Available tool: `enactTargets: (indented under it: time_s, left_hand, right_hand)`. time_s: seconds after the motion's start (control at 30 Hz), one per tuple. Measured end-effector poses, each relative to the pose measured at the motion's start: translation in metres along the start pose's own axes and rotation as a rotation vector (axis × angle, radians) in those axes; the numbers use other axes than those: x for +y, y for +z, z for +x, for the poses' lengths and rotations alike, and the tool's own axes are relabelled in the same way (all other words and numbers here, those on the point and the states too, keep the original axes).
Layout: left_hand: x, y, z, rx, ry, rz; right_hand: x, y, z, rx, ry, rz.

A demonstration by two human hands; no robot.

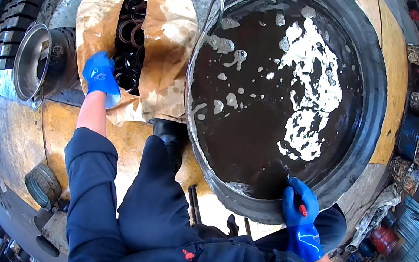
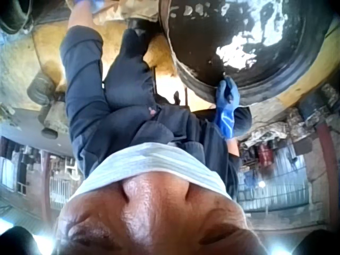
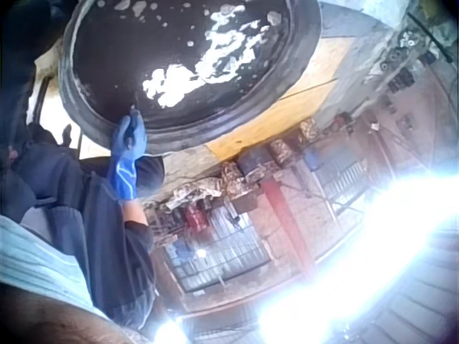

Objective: The person cleans metal ring components by submerging them in a bucket of dark liquid and scrubbing them with a brush. They then place the cleaned items onto a paper-lined surface next to a pile of other parts.

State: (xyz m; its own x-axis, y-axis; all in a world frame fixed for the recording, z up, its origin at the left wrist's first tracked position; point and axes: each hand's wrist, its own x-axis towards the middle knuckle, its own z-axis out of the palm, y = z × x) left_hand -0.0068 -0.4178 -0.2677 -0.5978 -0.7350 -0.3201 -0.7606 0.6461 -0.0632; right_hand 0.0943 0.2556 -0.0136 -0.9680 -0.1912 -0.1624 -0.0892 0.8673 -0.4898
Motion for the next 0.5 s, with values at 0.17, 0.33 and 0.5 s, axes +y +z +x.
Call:
enactTargets:
  time_s: [0.17,0.33,0.5]
  left_hand:
    - [-0.009,0.011,0.02,-0.006,0.038,0.062]
    - [-0.054,-0.004,-0.009,0.028,0.131,-0.43]
    - [-0.093,-0.02,-0.046,0.038,-0.048,-1.205]
  right_hand:
    - [-0.005,-0.002,0.0,-0.006,0.016,-0.002]
    - [-0.009,-0.001,0.002,0.011,0.018,0.003]
    - [-0.003,-0.001,0.0,0.02,0.02,0.05]
